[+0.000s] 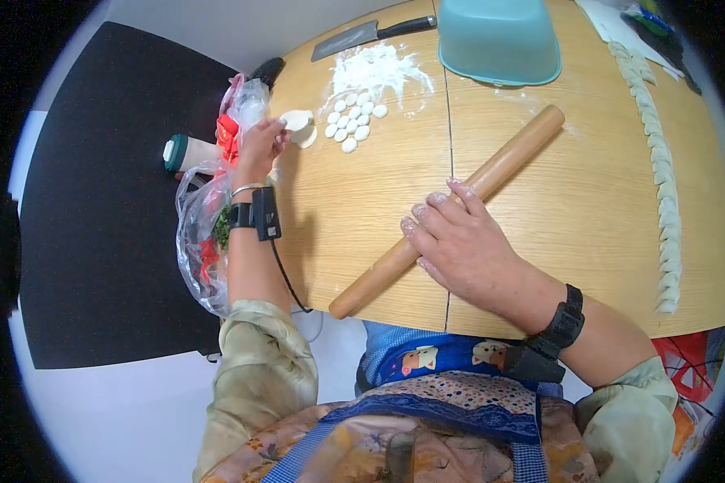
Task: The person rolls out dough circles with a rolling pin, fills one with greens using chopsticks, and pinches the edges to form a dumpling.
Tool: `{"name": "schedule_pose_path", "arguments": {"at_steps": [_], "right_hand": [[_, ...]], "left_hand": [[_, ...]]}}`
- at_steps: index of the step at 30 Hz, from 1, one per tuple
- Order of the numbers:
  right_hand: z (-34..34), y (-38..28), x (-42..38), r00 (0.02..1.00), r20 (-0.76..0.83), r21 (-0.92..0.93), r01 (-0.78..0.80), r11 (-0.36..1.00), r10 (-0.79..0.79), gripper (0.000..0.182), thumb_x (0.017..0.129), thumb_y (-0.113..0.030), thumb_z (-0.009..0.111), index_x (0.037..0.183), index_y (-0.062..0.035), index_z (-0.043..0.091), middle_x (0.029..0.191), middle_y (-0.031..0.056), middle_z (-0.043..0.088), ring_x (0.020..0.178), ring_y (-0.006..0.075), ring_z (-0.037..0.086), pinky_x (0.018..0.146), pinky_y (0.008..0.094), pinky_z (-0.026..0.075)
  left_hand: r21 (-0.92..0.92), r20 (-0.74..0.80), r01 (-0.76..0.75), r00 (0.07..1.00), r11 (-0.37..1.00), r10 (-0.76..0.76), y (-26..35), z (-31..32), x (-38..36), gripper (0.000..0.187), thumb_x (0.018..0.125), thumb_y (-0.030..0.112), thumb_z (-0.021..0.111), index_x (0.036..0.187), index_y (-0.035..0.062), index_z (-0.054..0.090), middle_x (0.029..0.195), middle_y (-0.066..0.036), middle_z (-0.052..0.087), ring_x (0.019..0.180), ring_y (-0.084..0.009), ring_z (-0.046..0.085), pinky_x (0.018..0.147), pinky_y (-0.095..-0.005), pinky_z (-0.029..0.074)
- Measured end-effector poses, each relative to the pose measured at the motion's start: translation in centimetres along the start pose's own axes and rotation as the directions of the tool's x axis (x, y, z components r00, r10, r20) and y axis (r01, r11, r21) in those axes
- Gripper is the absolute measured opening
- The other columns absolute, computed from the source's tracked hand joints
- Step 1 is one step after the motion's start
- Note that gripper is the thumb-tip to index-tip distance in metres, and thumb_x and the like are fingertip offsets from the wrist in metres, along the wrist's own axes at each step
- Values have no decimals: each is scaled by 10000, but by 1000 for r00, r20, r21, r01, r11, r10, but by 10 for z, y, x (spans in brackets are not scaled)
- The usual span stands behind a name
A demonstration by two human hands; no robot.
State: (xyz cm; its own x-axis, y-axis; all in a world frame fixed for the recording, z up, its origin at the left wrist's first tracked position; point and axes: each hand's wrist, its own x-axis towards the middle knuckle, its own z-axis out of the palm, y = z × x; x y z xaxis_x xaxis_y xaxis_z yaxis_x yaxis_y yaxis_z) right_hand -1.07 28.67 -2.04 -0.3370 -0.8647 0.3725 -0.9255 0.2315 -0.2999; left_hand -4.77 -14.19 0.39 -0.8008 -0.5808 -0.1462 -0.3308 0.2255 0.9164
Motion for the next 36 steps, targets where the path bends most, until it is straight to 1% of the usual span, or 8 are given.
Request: {"name": "schedule_pose_path", "arguments": {"at_steps": [5, 8, 13, 19, 25, 29, 33, 36], "right_hand": [[2, 0, 1, 1000, 1, -24, -3, 1000, 3, 400, 866, -229, 665, 1220, -49, 622, 1198, 110, 604, 1240, 276, 502, 1172, 508, 272], [2, 2, -1, 1000, -21, -7, 2, 1000, -2, 396, 869, -226, 662, 1222, -51, 625, 1197, 109, 603, 1236, 276, 504, 1174, 505, 272], [2, 1, 1, 1000, -1, -14, 8, 1000, -8, 420, 854, -233, 678, 1228, -50, 622, 1198, 104, 603, 1238, 275, 501, 1176, 505, 267], [4, 3, 0, 1000, -11, 6, 14, 1000, -14, 437, 838, -233, 696, 1226, -48, 621, 1194, 98, 604, 1231, 274, 506, 1173, 504, 270], [8, 4, -2, 999, -43, 5, 20, 1000, -19, 427, 843, -233, 692, 1221, -46, 622, 1184, 93, 606, 1222, 269, 512, 1169, 506, 272], [7, 5, -2, 999, -42, -10, 21, 1000, -22, 411, 852, -238, 685, 1214, -52, 624, 1175, 90, 606, 1221, 268, 513, 1166, 505, 276], [8, 5, -2, 998, -57, -17, 32, 999, -33, 393, 844, -255, 684, 1178, -58, 623, 1137, 83, 601, 1185, 269, 523, 1143, 491, 302], [9, 4, -2, 998, -48, -32, 32, 999, -33, 383, 820, -284, 698, 1122, -62, 619, 1082, 82, 588, 1122, 269, 532, 1082, 466, 347]], "left_hand": [[409, -36, 80, 997, 909, -71, -13, -7, 4, 142, 930, 166, 653, 989, 38, 672, 793, -33, 684, 653, -93, 614, 572, -238, 475], [812, -267, 33, 909, 582, 321, -10, 7, 6, 170, 909, 159, 665, 985, 7, 678, 858, -78, 712, 738, -160, 666, 669, -293, 535], [501, 150, -522, 838, 690, 526, 14, 59, 1, 220, 856, 142, 682, 1036, 17, 704, 912, -154, 721, 847, -279, 694, 784, -356, 546], [595, 314, -651, 728, 471, 610, 32, 104, -4, 224, 832, 121, 678, 1029, 21, 720, 926, -150, 710, 860, -291, 683, 802, -370, 543], [698, 335, -480, 875, 532, 350, 44, 115, 4, 201, 819, 141, 684, 991, 46, 727, 871, -148, 716, 824, -312, 686, 777, -386, 548], [677, 332, -519, 848, 521, 413, 45, 110, 4, 178, 827, 157, 698, 950, 29, 710, 800, -107, 713, 775, -245, 687, 732, -346, 546], [0, 442, -361, 836, 933, 324, 61, 97, -39, 145, 897, 121, 693, 996, 17, 672, 870, -14, 656, 776, -102, 620, 680, -242, 486], [17, 637, -242, 750, 970, 176, 61, 97, -108, 127, 902, 125, 698, 988, 35, 674, 860, 10, 640, 762, -60, 588, 666, -215, 450]]}}
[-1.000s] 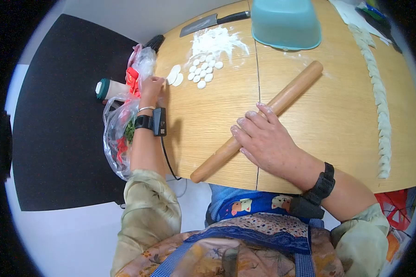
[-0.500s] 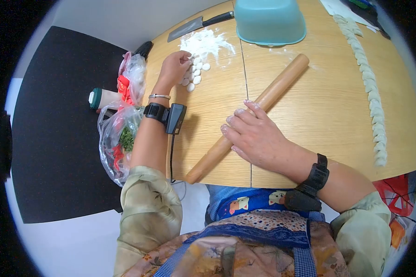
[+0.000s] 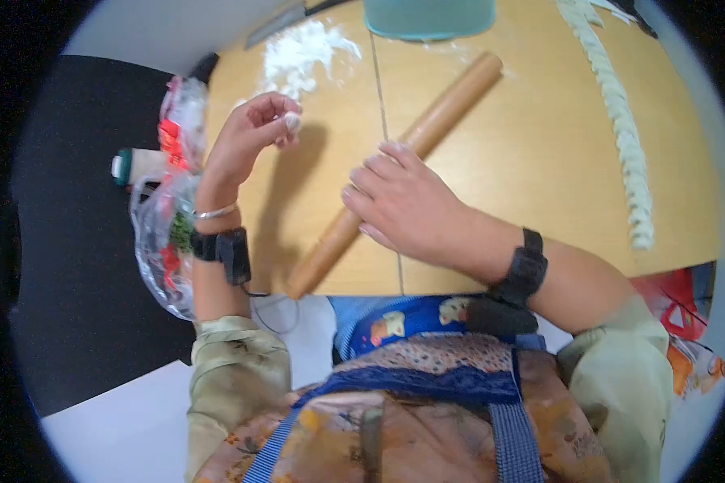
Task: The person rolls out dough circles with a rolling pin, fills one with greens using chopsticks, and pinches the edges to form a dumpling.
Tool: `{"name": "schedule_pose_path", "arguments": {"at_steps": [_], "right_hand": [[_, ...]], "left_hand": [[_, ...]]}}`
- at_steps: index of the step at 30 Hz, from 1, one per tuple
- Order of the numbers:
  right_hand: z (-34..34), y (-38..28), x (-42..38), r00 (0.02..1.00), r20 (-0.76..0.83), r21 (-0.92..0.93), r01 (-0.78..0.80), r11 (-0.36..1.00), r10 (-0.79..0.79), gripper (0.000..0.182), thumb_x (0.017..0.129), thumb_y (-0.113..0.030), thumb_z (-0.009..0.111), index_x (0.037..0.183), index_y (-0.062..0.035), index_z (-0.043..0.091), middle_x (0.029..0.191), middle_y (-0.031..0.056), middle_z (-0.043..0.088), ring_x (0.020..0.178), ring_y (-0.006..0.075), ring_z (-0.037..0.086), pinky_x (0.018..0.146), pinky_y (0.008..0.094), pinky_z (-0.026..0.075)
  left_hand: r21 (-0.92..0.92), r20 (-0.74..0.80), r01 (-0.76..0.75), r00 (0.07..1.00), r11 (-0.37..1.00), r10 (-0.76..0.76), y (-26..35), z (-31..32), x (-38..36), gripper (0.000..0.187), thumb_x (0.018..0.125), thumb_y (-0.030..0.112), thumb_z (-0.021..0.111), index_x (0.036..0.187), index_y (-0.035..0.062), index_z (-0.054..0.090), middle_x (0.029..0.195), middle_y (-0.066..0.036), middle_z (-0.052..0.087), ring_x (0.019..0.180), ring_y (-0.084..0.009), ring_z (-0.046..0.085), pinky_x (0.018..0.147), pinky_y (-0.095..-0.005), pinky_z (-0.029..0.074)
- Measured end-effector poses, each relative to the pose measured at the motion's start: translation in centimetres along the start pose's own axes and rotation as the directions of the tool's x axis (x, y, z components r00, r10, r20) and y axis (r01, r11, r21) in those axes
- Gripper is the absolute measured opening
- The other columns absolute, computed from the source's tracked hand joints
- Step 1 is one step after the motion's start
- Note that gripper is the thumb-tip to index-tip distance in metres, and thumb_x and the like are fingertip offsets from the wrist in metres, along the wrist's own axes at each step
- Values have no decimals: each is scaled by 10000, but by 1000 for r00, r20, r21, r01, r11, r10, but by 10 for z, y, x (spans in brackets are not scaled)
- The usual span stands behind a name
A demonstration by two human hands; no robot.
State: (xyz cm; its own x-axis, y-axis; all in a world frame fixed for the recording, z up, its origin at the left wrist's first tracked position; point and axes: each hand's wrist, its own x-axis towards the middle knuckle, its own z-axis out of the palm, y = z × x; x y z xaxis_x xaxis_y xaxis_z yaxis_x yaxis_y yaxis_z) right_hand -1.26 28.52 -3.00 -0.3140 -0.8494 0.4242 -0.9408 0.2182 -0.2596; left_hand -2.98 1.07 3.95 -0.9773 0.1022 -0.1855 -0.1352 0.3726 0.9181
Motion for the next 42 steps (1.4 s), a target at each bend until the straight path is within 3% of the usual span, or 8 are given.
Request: {"name": "schedule_pose_path", "arguments": {"at_steps": [5, 7, 13, 16, 21, 26, 28, 42], "right_hand": [[-3, 5, 2, 1000, 1, 16, 17, 1000, -17, 378, 759, -317, 729, 1001, -64, 586, 957, 92, 535, 989, 270, 524, 889, 414, 405], [-7, 7, 1, 1000, 13, 8, 22, 1000, -22, 370, 736, -287, 717, 994, -58, 583, 952, 96, 534, 979, 270, 525, 877, 415, 404], [-22, 19, 2, 994, 71, -83, -77, 994, 83, 401, 685, -250, 679, 1012, -44, 574, 971, 115, 538, 979, 292, 524, 888, 445, 398], [-26, 18, 5, 993, 90, -68, -73, 995, 79, 434, 701, -291, 693, 1032, -41, 566, 989, 128, 547, 1000, 308, 526, 904, 457, 393], [-18, 8, 13, 999, -12, 25, -35, 999, 36, 445, 756, -337, 704, 1056, -40, 566, 1013, 143, 550, 1013, 330, 527, 898, 465, 395], [-10, 1, 23, 997, 25, 33, -68, 997, 68, 277, 828, -249, 655, 984, -41, 563, 980, 139, 531, 937, 326, 515, 838, 449, 404], [-4, 2, 29, 999, 43, -7, -23, 1000, 24, 188, 844, -194, 625, 921, -41, 545, 905, 138, 528, 856, 323, 515, 767, 444, 418], [30, 24, 84, 994, 10, -124, -102, 987, 104, 177, 815, -138, 593, 917, -7, 532, 888, 181, 583, 860, 369, 545, 746, 486, 433]], "left_hand": [[-13, 93, 69, 993, 998, -67, -31, 48, -40, 81, 910, 91, 692, 966, 41, 661, 866, 54, 612, 755, -26, 548, 685, -191, 440], [116, 84, 73, 993, 991, -83, -27, 53, -44, 63, 903, 64, 685, 952, 39, 654, 869, 45, 614, 774, -27, 557, 699, -190, 447], [59, 159, 29, 987, 998, -38, -22, 51, -28, 86, 873, 66, 696, 934, 27, 649, 835, 44, 613, 745, -32, 541, 672, -202, 448], [134, 184, -126, 978, 983, 101, -32, 50, -21, 85, 857, 71, 704, 896, 15, 654, 785, 39, 611, 693, -46, 526, 638, -220, 449], [250, 124, -117, 988, 961, 88, -34, 46, -35, 97, 824, 70, 725, 837, 3, 655, 711, 22, 606, 664, -62, 523, 619, -243, 449], [158, 188, -137, 976, 978, 107, -39, 47, -38, 116, 782, 67, 736, 814, -5, 651, 663, -11, 594, 633, -94, 521, 602, -271, 445], [294, 190, -209, 969, 933, 157, -35, 48, -40, 120, 764, 56, 723, 805, -21, 640, 641, -47, 579, 610, -126, 515, 588, -294, 440], [309, 206, -325, 940, 894, 271, -52, 39, -35, 226, 898, 126, 591, 978, -67, 677, 760, -175, 657, 677, -209, 600, 676, -340, 501]]}}
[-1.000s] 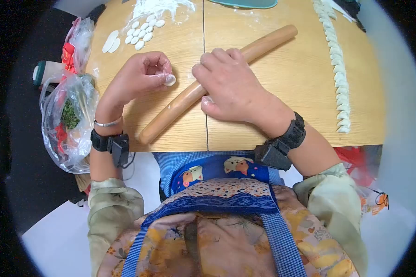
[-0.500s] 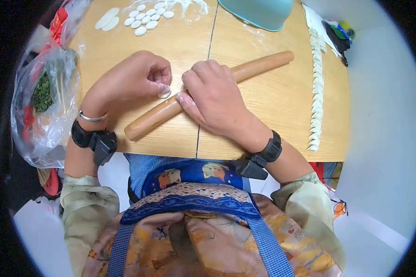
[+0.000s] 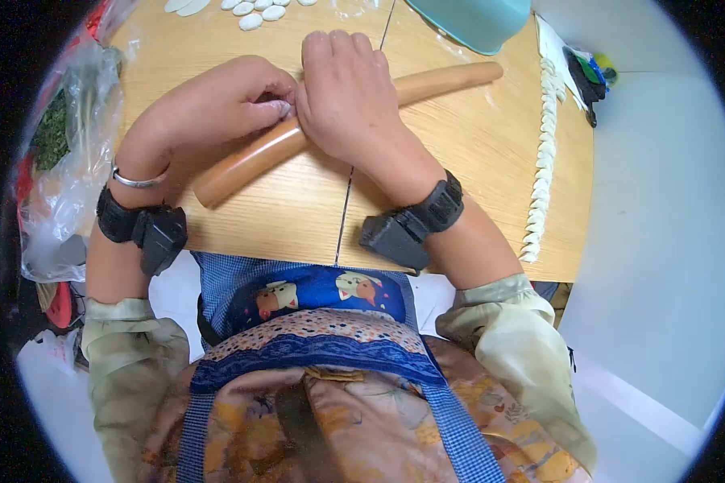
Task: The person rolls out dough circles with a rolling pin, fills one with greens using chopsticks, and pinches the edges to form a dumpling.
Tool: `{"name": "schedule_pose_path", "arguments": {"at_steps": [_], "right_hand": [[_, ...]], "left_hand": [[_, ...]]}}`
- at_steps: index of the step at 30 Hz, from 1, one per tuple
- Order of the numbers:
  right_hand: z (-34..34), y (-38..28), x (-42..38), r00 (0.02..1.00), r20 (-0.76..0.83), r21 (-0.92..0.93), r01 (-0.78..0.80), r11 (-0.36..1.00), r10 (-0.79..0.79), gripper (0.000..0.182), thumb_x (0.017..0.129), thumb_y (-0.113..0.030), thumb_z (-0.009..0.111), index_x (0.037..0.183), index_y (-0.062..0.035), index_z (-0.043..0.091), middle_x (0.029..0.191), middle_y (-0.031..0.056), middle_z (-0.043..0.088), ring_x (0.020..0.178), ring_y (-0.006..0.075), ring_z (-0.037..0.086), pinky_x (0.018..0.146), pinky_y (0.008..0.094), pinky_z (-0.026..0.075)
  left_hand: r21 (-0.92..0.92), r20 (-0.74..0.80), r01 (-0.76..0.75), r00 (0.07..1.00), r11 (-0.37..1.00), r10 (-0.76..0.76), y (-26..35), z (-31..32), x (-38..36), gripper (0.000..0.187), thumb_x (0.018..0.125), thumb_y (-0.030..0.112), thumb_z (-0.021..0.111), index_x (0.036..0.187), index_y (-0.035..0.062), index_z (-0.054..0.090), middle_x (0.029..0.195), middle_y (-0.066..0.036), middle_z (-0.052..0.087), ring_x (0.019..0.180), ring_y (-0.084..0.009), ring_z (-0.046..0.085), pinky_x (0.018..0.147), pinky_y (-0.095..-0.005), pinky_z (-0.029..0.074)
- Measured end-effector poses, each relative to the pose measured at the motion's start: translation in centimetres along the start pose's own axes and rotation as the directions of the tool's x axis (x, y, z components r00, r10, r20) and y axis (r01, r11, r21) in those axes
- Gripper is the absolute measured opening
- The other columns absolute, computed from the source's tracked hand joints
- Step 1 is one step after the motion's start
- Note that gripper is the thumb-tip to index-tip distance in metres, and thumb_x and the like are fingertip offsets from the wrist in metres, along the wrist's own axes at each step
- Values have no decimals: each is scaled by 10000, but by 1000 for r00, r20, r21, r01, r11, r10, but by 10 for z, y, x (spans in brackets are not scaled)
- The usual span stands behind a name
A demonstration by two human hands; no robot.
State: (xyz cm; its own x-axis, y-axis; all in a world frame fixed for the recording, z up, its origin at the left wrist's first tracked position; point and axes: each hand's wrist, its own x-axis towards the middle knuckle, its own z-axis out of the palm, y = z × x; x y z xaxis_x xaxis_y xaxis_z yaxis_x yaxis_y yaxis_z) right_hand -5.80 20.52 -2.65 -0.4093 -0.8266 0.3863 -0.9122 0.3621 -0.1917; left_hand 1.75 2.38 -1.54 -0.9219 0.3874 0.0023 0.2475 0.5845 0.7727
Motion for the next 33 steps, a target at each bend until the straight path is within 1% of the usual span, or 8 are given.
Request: {"name": "schedule_pose_path", "arguments": {"at_steps": [5, 8, 11, 16, 23, 29, 31, 33], "right_hand": [[10, 2, 3, 990, -140, -18, -26, 1000, 23, 153, 813, -116, 588, 913, -15, 530, 892, 180, 570, 873, 377, 537, 745, 476, 425], [0, -6, -13, 994, -79, -36, -76, 996, 73, 158, 823, -144, 594, 917, -32, 532, 908, 158, 557, 889, 356, 527, 758, 473, 421], [-9, -12, -40, 994, -106, -58, -18, 998, 12, 183, 835, -189, 605, 928, -49, 534, 912, 128, 537, 902, 332, 512, 787, 471, 408], [-40, -25, -81, 985, 154, -97, -60, 993, 74, 489, 913, -392, 570, 1265, -54, 545, 1326, 184, 517, 1298, 376, 445, 1109, 630, 219], [-46, -21, -77, 985, 173, -83, 13, 997, 2, 593, 919, -433, 575, 1331, -9, 524, 1369, 210, 517, 1323, 402, 441, 1114, 596, 268], [-25, -6, -43, 991, 109, -65, 79, 995, -72, 530, 968, -405, 533, 1298, 9, 541, 1338, 220, 549, 1297, 415, 470, 1075, 531, 355], [-21, -2, -34, 992, 85, -34, 99, 995, -96, 489, 982, -389, 517, 1271, 3, 560, 1306, 213, 570, 1278, 410, 485, 1058, 516, 372], [-16, 3, -25, 993, 77, -44, 97, 994, -94, 478, 983, -385, 516, 1261, 1, 568, 1295, 210, 575, 1273, 410, 487, 1053, 516, 375]], "left_hand": [[-39, 39, 108, 994, 993, -106, 3, -2, -1, 212, 886, 97, 612, 1001, -70, 672, 806, -172, 685, 698, -214, 610, 688, -339, 505], [21, -50, -40, 998, 999, 41, -1, 3, -2, 171, 839, 71, 663, 949, -61, 670, 738, -108, 652, 660, -170, 587, 644, -317, 493], [-64, 59, 77, 996, 995, -73, 9, 3, -1, 123, 791, 53, 700, 863, -33, 649, 682, -56, 598, 629, -132, 550, 604, -294, 468], [-21, -10, 16, 1000, 1000, -16, 11, 8, -1, 114, 774, 50, 699, 799, 5, 597, 650, -17, 536, 623, -111, 505, 583, -276, 433], [-62, 42, 49, 998, 997, -46, 12, 6, 0, 104, 806, 50, 674, 847, 8, 588, 662, -13, 518, 640, -88, 508, 587, -276, 434], [-302, 78, 273, 962, 914, -261, 14, 4, -2, 112, 901, 84, 600, 885, -26, 612, 673, -46, 546, 673, -103, 550, 626, -302, 459], [30, 11, -7, 1000, 1000, 7, 2, 2, 2, 177, 916, 124, 600, 908, -51, 623, 702, -98, 582, 680, -137, 569, 646, -326, 471], [24, -45, -42, 998, 999, 43, -2, 6, 0, 191, 918, 131, 598, 917, -59, 623, 717, -118, 592, 678, -154, 569, 651, -331, 470]]}}
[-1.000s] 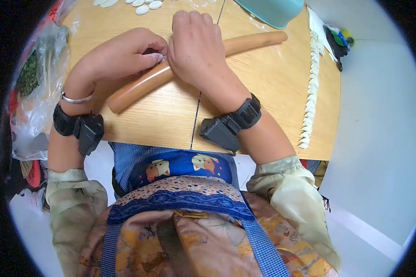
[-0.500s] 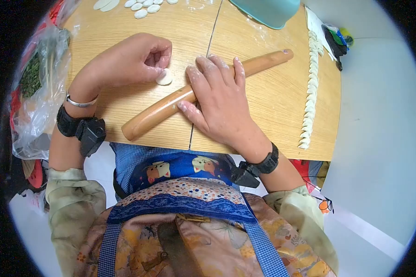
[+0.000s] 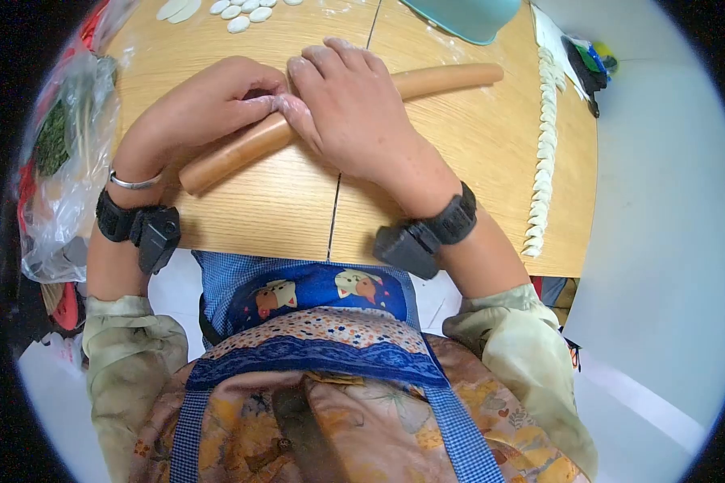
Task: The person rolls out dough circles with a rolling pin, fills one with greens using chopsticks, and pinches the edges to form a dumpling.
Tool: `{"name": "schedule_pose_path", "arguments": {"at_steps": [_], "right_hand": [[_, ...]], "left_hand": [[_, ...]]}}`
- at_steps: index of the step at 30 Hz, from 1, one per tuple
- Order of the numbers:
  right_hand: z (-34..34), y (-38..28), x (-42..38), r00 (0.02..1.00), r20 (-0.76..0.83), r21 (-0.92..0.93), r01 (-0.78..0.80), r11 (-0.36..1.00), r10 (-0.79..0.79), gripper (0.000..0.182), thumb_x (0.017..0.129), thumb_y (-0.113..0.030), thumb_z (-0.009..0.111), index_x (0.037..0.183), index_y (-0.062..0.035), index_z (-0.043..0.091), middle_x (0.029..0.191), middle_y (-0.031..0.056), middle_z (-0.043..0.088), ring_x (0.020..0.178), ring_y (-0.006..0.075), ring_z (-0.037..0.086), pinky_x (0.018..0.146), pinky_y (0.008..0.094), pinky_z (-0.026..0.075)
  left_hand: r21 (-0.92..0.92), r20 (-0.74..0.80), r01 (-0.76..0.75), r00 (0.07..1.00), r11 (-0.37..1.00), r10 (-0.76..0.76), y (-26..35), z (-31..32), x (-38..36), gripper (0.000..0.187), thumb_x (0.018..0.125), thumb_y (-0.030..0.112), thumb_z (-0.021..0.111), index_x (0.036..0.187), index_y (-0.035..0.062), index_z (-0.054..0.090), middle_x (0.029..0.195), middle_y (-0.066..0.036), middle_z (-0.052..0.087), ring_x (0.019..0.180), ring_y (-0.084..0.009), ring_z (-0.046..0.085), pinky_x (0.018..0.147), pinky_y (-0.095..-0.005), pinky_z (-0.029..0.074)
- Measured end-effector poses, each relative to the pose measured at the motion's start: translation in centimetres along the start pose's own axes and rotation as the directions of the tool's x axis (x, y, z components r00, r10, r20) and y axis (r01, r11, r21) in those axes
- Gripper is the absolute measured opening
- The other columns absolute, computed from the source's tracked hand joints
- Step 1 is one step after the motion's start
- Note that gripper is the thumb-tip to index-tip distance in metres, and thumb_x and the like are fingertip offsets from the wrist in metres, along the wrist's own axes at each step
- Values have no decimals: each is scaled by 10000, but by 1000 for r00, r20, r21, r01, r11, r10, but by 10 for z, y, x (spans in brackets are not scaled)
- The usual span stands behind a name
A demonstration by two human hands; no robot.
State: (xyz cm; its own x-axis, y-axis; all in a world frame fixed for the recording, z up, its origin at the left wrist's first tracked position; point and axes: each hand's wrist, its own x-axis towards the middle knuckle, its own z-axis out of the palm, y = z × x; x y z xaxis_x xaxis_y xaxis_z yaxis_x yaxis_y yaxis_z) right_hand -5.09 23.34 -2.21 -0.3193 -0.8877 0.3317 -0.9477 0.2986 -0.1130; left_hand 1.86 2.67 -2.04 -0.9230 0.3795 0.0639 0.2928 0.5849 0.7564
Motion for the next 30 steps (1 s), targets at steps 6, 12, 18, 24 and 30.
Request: {"name": "schedule_pose_path", "arguments": {"at_steps": [6, 12, 18, 24, 30], "right_hand": [[-5, -10, -17, 999, -7, -17, -32, 999, 32, 486, 974, -379, 527, 1289, -10, 551, 1332, 211, 551, 1294, 414, 466, 1078, 545, 347], [-29, -35, -59, 987, 126, -34, -95, 995, 99, 535, 935, -382, 576, 1332, -29, 520, 1408, 192, 486, 1335, 377, 422, 1144, 585, 237], [-30, -37, -63, 982, 147, -34, -117, 993, 121, 550, 925, -406, 588, 1313, -21, 527, 1403, 178, 496, 1333, 351, 432, 1153, 578, 226], [-21, -25, -36, 990, 127, -46, -57, 997, 62, 565, 942, -427, 570, 1304, 5, 532, 1371, 204, 528, 1323, 382, 450, 1126, 585, 278], [-6, -14, -10, 998, 60, -22, -27, 999, 28, 595, 937, -456, 574, 1291, 21, 542, 1370, 212, 531, 1329, 398, 445, 1118, 582, 298]], "left_hand": [[-62, 37, 69, 997, 996, -67, 7, -3, -1, 140, 866, 100, 629, 874, -40, 623, 699, -96, 583, 653, -152, 536, 625, -310, 452], [-28, 35, 85, 996, 996, -84, 14, 2, -2, 89, 790, 47, 660, 806, -2, 588, 662, -39, 530, 638, -117, 497, 599, -287, 433], [-58, -2, 46, 999, 997, -46, 15, 3, -1, 86, 790, 39, 658, 837, 0, 597, 658, -26, 507, 625, -115, 488, 582, -286, 429], [-156, 107, 227, 971, 961, -212, 14, -5, -1, 143, 878, 113, 624, 884, -30, 632, 696, -61, 566, 657, -125, 520, 607, -297, 439], [83, -110, 26, 994, 996, -17, -5, -3, -4, 235, 932, 181, 601, 896, -50, 628, 720, -135, 605, 655, -177, 532, 640, -334, 462]]}}
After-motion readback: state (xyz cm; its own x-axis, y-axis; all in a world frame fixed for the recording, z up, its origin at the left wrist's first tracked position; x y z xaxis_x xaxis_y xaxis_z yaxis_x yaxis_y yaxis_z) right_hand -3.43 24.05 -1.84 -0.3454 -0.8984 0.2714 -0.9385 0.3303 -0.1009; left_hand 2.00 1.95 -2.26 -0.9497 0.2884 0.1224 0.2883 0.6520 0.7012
